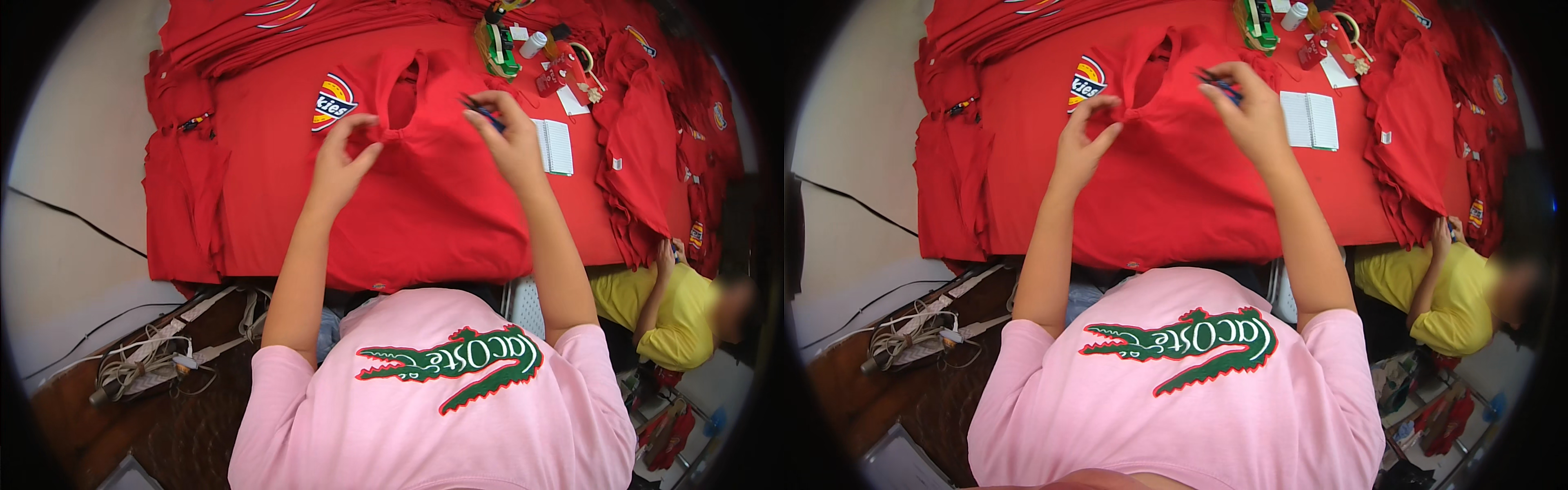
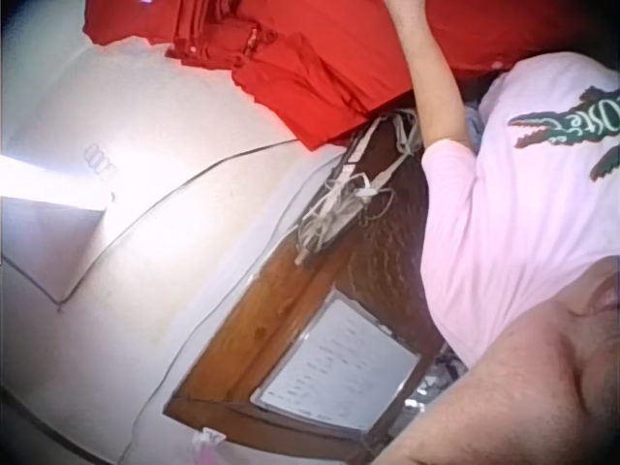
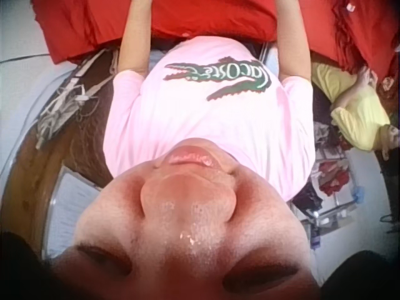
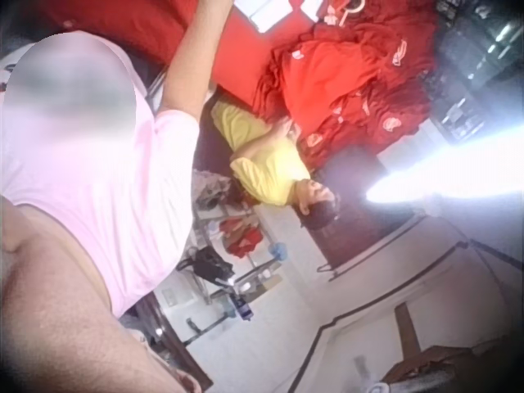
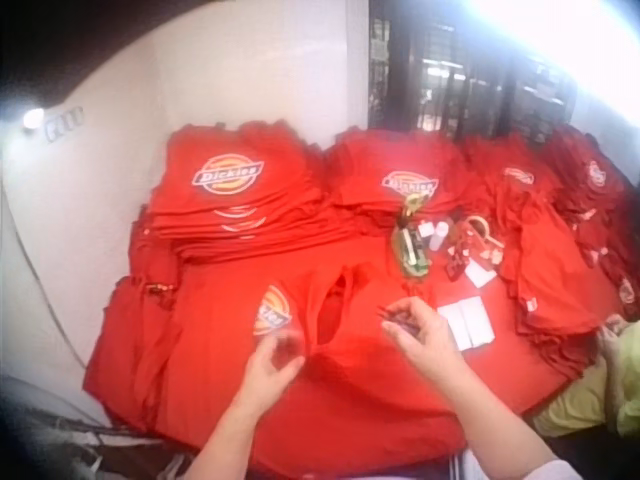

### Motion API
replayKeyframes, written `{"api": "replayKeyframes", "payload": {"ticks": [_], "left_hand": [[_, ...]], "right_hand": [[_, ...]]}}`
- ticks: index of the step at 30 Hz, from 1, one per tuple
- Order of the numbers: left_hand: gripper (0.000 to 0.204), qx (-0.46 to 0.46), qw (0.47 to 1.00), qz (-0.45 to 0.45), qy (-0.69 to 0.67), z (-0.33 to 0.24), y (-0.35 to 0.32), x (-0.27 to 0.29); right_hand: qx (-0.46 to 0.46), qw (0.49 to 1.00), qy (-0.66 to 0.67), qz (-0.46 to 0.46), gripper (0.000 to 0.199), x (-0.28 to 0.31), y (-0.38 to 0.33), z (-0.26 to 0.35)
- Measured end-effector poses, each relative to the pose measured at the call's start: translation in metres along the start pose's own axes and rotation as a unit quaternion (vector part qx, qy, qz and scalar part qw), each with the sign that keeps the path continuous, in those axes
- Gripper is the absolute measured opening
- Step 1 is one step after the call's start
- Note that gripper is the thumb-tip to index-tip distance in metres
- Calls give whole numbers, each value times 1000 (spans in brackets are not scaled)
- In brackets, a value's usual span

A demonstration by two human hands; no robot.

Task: The person folds red t-shirts at a workstation, using a small blue tool to tuck in the collar area of each shirt, and stacks them on a table.

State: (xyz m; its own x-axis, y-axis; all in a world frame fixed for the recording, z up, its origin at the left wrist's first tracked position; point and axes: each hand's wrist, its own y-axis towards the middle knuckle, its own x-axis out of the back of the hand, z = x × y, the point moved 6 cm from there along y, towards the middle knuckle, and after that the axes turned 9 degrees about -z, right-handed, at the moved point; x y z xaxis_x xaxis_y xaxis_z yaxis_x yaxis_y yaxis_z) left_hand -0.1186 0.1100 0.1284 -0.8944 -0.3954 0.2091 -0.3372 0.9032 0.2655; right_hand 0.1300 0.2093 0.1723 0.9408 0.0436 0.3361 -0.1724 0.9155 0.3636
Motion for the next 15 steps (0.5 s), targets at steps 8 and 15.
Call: {"api": "replayKeyframes", "payload": {"ticks": [8, 15], "left_hand": [[36, 245, 934, -127, 227, 144, -192, 155], [23, 206, 903, -85, 368, 108, -235, 153]], "right_hand": [[-129, 991, -12, -20, 28, 75, -86, -65], [-108, 969, 28, 220, 49, -24, -135, -1]]}}
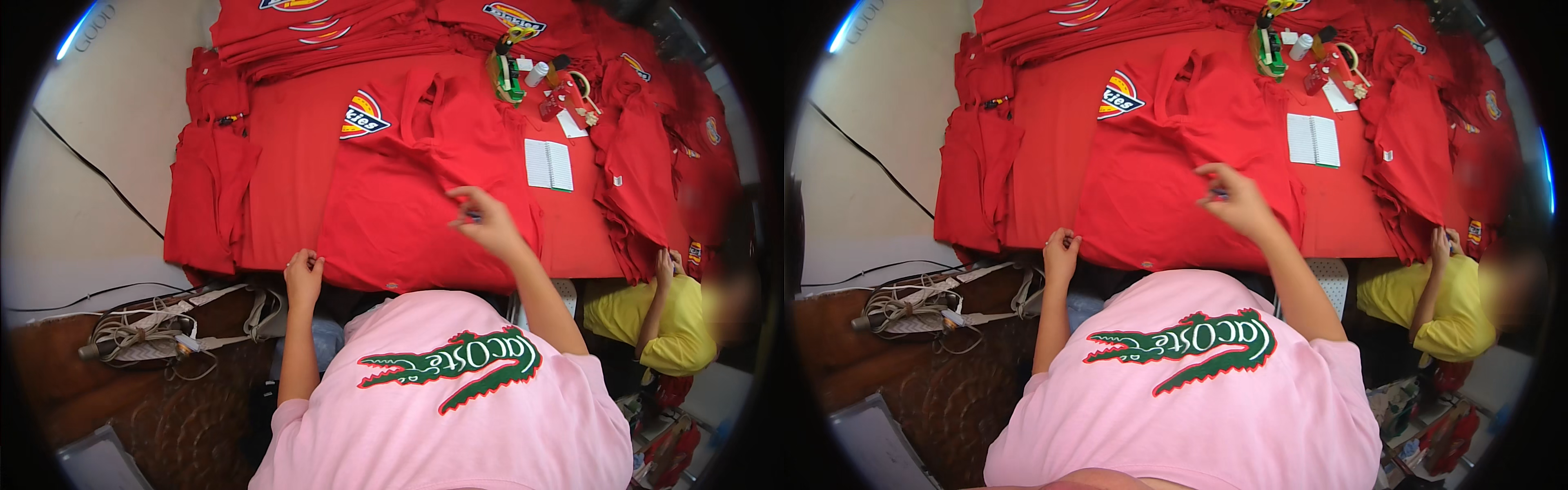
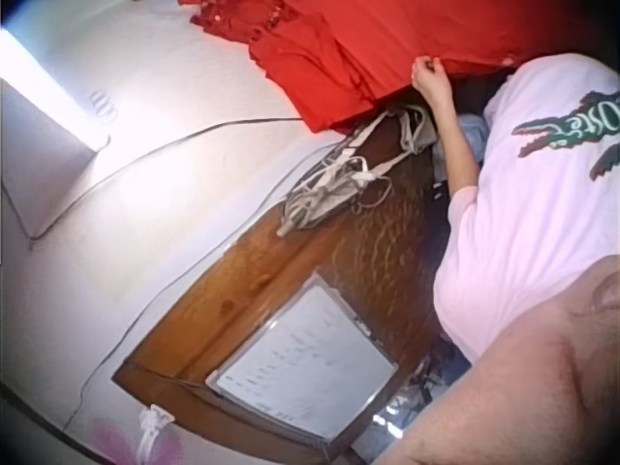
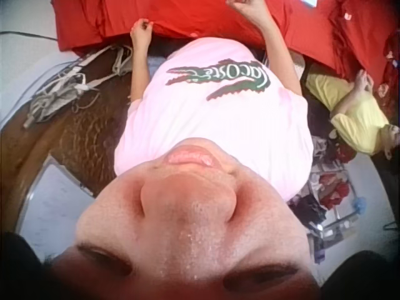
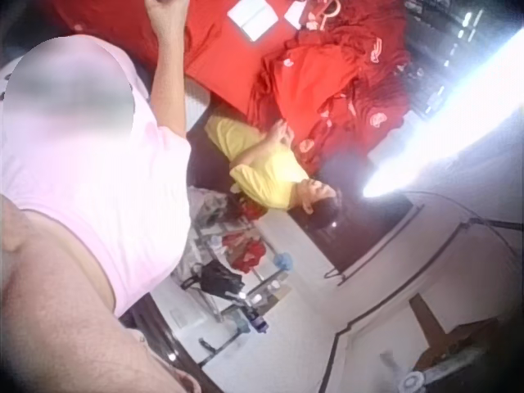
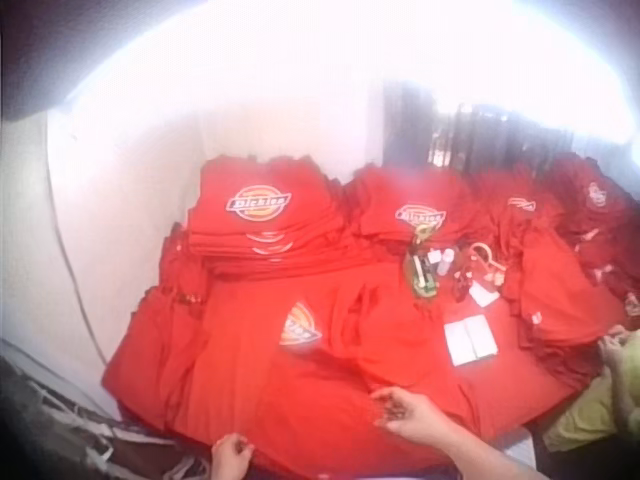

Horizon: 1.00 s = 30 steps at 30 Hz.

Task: The person folds red t-shirts at a workstation, using a small blue tool to tuck in the collar area of each shirt, and stacks them on a table.

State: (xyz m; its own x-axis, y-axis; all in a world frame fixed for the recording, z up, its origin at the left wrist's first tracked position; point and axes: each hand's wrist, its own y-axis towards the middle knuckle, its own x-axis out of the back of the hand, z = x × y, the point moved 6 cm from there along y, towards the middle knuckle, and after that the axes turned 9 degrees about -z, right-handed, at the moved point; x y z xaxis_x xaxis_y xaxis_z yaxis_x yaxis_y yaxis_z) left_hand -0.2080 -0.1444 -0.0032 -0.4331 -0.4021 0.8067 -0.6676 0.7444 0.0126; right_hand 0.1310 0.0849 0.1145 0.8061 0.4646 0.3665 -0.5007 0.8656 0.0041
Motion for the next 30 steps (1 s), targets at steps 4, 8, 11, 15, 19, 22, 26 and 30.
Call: {"api": "replayKeyframes", "payload": {"ticks": [4, 8, 11, 15, 19, 22, 26, 30], "left_hand": [[14, -231, 967, -87, -67, -117, -19, 49], [22, -418, 877, -198, -127, -218, -84, 91], [83, -267, 854, -286, -344, -249, -93, 75], [76, -66, 910, 98, -397, -255, -87, -49], [35, -119, 772, 534, -325, -309, -147, 20], [27, -296, 445, 754, -382, -290, -173, 99], [33, -265, 702, 604, -267, -314, -121, 129], [52, -395, 872, -283, -58, -343, -36, 186]], "right_hand": [[101, 982, -21, 156, 85, -73, -4, 74], [226, 948, -117, 193, 45, -107, -2, 112], [226, 966, 87, 92, 37, -64, -3, 156], [313, 911, 264, -53, 33, 55, -49, 233], [300, 856, 288, -307, 23, 190, -124, 231], [284, 786, 387, -390, 18, 256, -181, 251], [173, 891, 155, -391, 19, 277, -167, 195], [211, 911, 86, -343, 22, 291, -107, 150]]}}
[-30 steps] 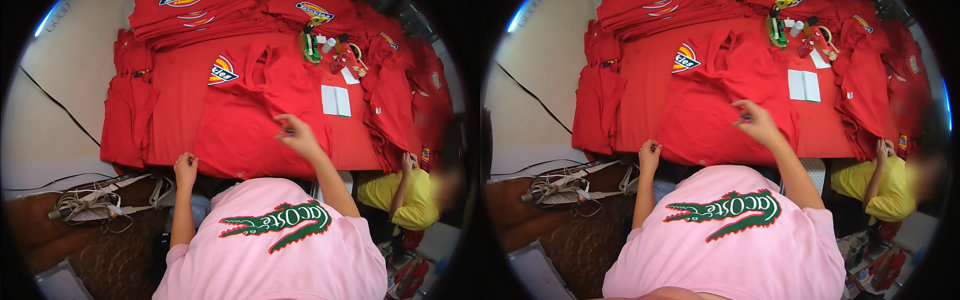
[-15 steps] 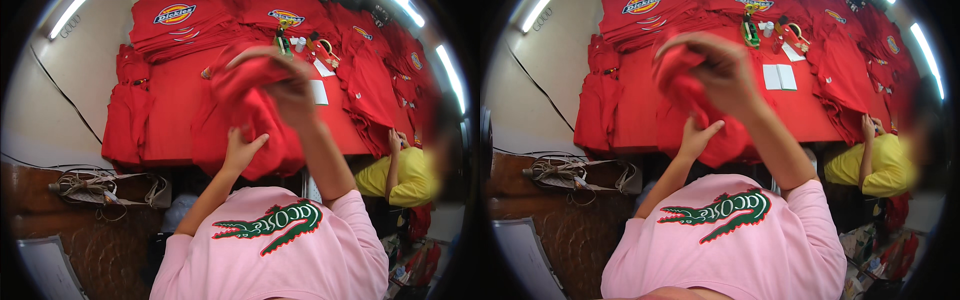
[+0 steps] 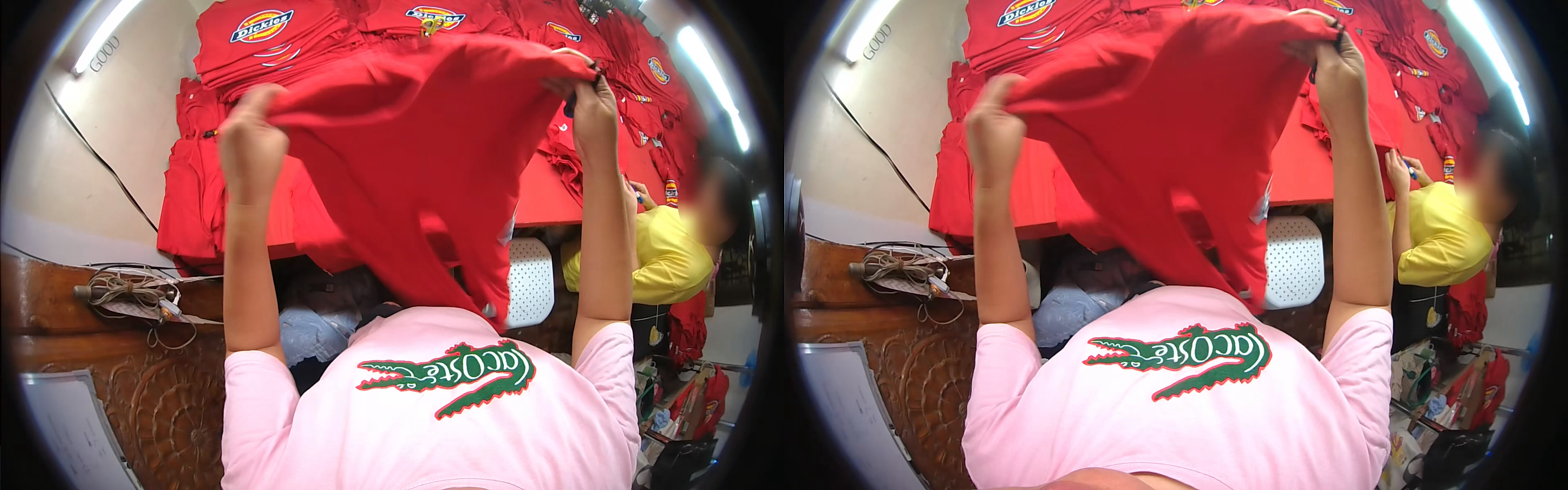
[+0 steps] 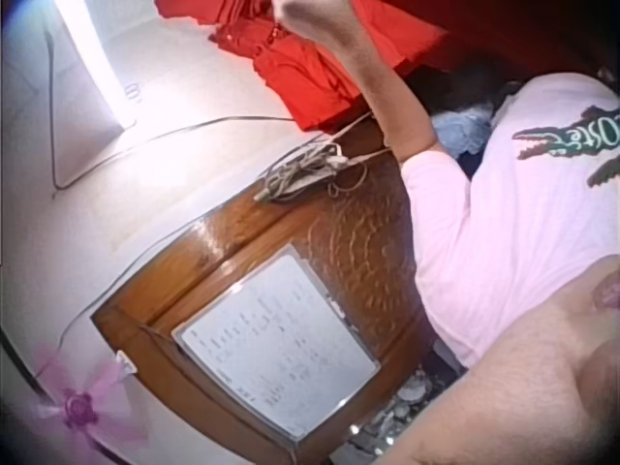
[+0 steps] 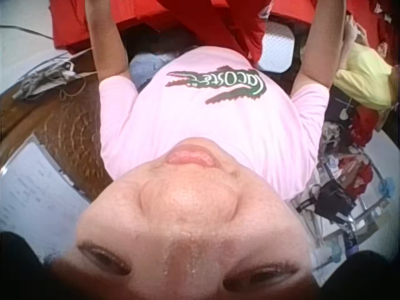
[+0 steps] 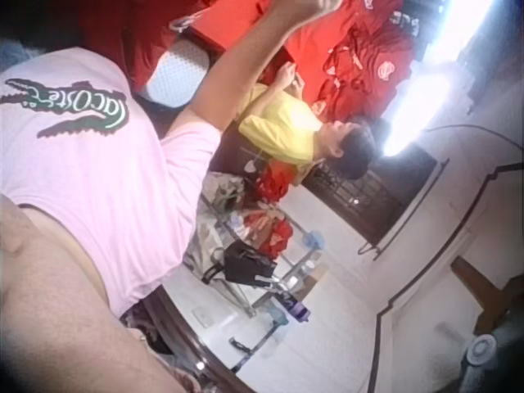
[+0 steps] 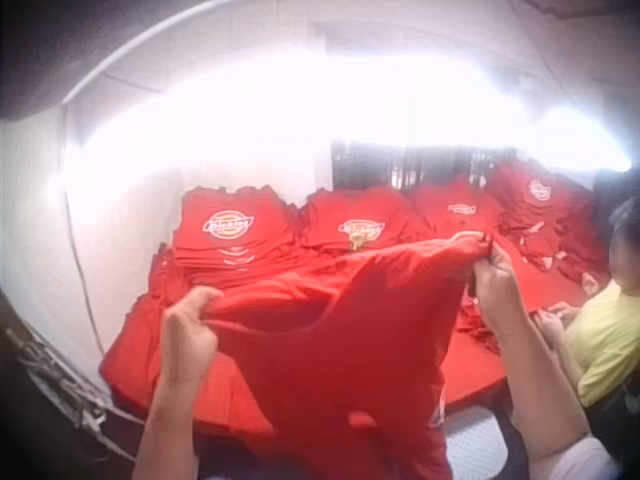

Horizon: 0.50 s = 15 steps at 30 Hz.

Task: The person folds red t-shirts at a workstation, using a small blue tool to tuck in the collar area of each shirt, and stacks them on a table.

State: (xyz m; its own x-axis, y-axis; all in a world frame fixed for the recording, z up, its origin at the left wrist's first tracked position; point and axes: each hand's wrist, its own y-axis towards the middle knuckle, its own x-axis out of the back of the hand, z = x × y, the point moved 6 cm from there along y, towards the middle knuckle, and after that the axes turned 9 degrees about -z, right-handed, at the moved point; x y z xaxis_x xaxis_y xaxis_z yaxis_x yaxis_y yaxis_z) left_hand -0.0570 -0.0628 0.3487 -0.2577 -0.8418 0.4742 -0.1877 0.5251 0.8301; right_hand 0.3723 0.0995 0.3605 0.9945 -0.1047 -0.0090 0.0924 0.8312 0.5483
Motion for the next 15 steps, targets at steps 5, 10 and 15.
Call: {"api": "replayKeyframes", "payload": {"ticks": [5, 10, 15], "left_hand": [[15, 65, 944, -268, -178, -39, 21, 95], [34, -11, 992, -90, -83, -16, -51, 76], [45, 81, 985, 147, 33, 58, -198, 8]], "right_hand": [[61, 990, 124, 33, 27, 34, 17, 28], [-151, 968, 181, 90, 12, 4, -47, -38], [-395, 915, 38, 75, 12, 13, -181, -181]]}}
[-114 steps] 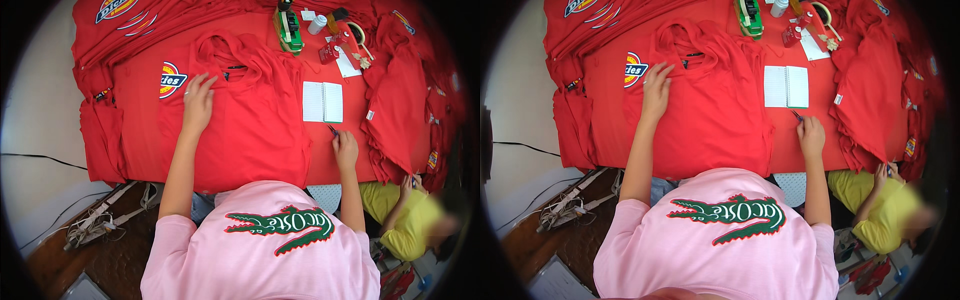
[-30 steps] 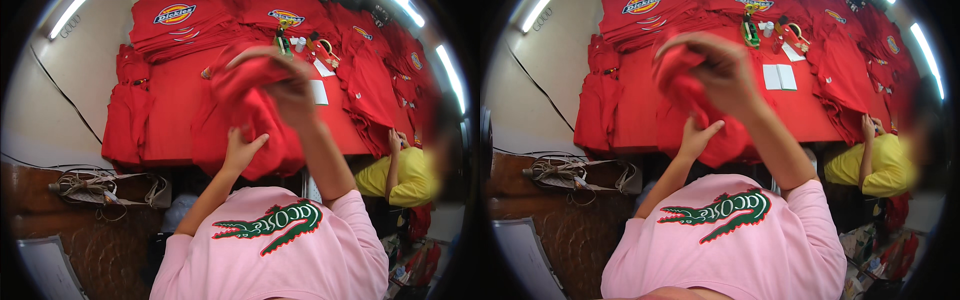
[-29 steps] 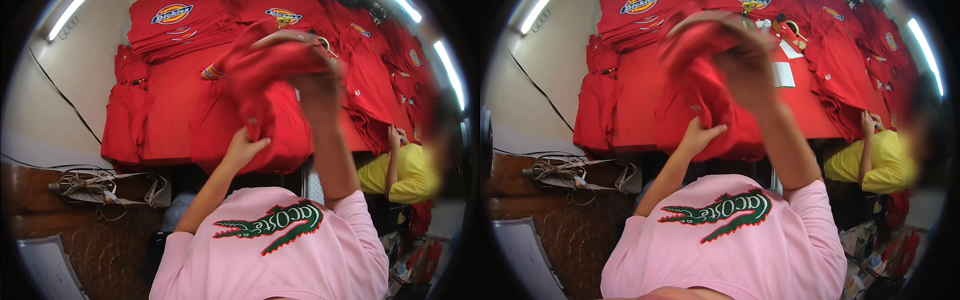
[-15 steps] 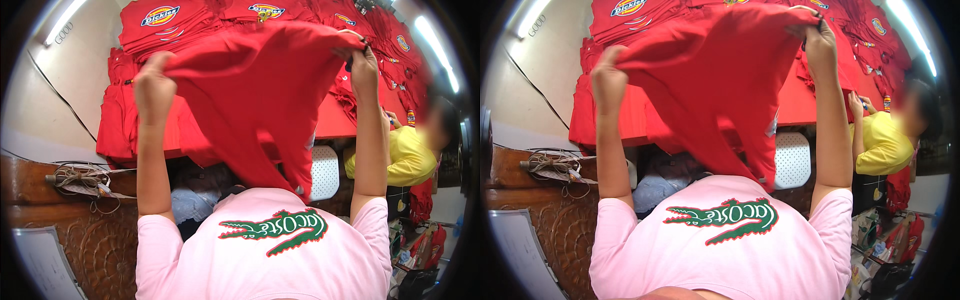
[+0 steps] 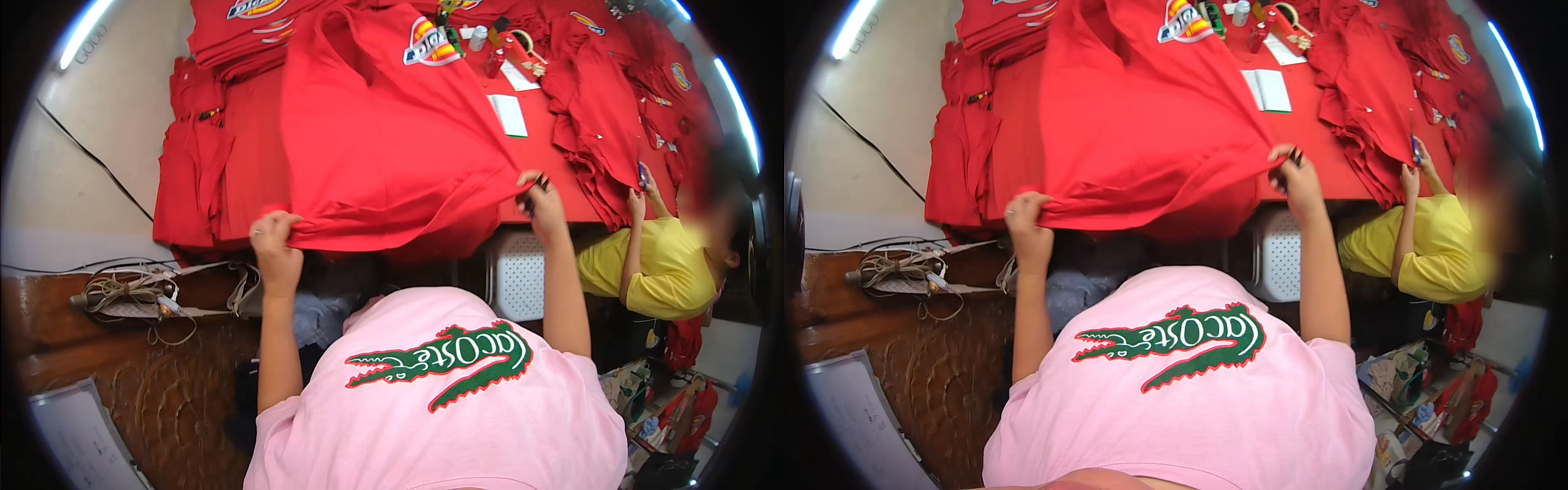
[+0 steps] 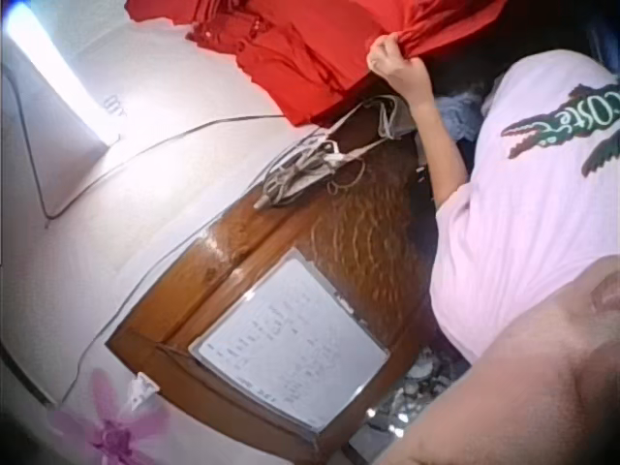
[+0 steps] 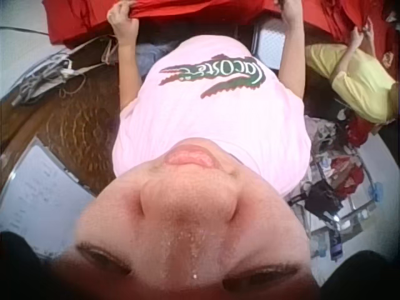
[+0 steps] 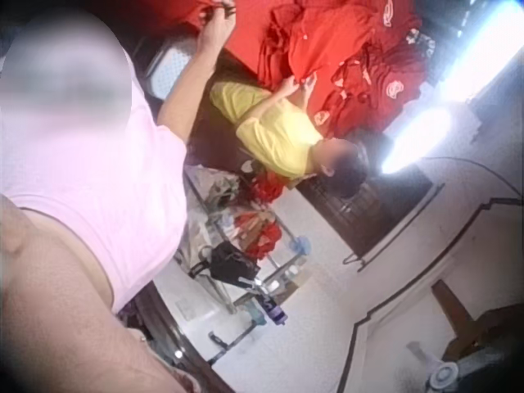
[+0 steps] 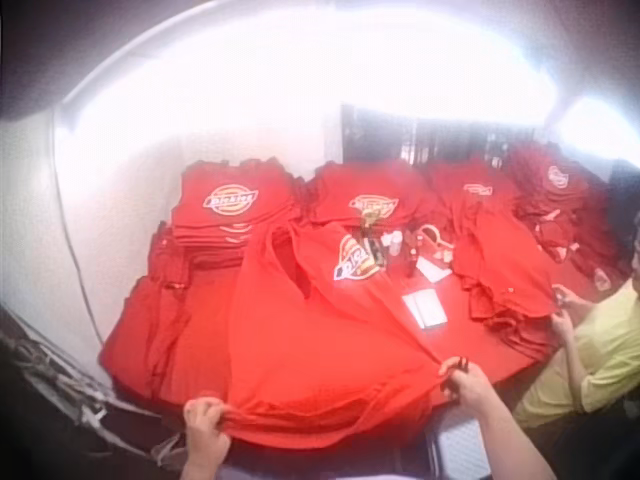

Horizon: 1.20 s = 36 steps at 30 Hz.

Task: The person folds red t-shirts at a workstation, using a small blue tool to tuck in the collar area of each shirt, and stacks them on a table.

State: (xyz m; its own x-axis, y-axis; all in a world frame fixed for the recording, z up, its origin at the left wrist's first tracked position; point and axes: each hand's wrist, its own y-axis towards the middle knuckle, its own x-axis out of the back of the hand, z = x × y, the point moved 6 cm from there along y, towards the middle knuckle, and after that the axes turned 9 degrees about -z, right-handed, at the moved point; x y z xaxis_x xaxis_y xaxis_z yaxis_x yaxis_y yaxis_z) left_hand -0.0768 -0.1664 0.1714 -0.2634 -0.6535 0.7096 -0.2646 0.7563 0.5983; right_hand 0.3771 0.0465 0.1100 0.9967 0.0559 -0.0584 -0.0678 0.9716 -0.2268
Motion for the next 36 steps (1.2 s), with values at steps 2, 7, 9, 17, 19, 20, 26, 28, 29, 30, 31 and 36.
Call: {"api": "replayKeyframes", "payload": {"ticks": [2, 7, 9, 17, 19, 20, 26, 28, 29, 30, 31, 36], "left_hand": [[40, 20, 994, 110, 22, 41, -60, -42], [10, 200, 938, 282, -28, 99, -147, -69], [7, 230, 946, 220, -65, 99, -124, -72], [46, 14, 984, 134, -120, 13, 18, -176], [60, -39, 980, 182, -64, 9, 18, -217], [63, -72, 977, 201, -13, 12, 16, -231], [77, 25, 982, 177, 55, 75, 9, -221], [75, 27, 980, 187, 68, 85, 7, -218], [75, 26, 979, 188, 75, 87, 10, -217], [75, 26, 977, 196, 78, 86, 11, -217], [75, 32, 977, 195, 79, 85, 10, -217], [71, -13, 983, 184, 23, 57, 15, -229]], "right_hand": [[-80, 995, -55, -1, 12, 10, -7, -77], [-193, 970, -136, -63, 10, 23, -34, -136], [-109, 975, -152, -116, 10, 26, -18, -128], [217, 952, -209, 62, 55, -208, 39, -47], [262, 938, -172, 148, 61, -264, 33, -69], [335, 894, -239, 179, 62, -278, 30, -83], [368, 775, -513, 34, 68, -191, 74, -101], [363, 752, -550, 7, 68, -172, 79, -99], [359, 750, -556, 3, 68, -172, 81, -95], [354, 753, -555, -4, 67, -172, 80, -95], [349, 756, -554, -10, 67, -172, 79, -96], [360, 835, -407, 91, 60, -216, 68, -82]]}}
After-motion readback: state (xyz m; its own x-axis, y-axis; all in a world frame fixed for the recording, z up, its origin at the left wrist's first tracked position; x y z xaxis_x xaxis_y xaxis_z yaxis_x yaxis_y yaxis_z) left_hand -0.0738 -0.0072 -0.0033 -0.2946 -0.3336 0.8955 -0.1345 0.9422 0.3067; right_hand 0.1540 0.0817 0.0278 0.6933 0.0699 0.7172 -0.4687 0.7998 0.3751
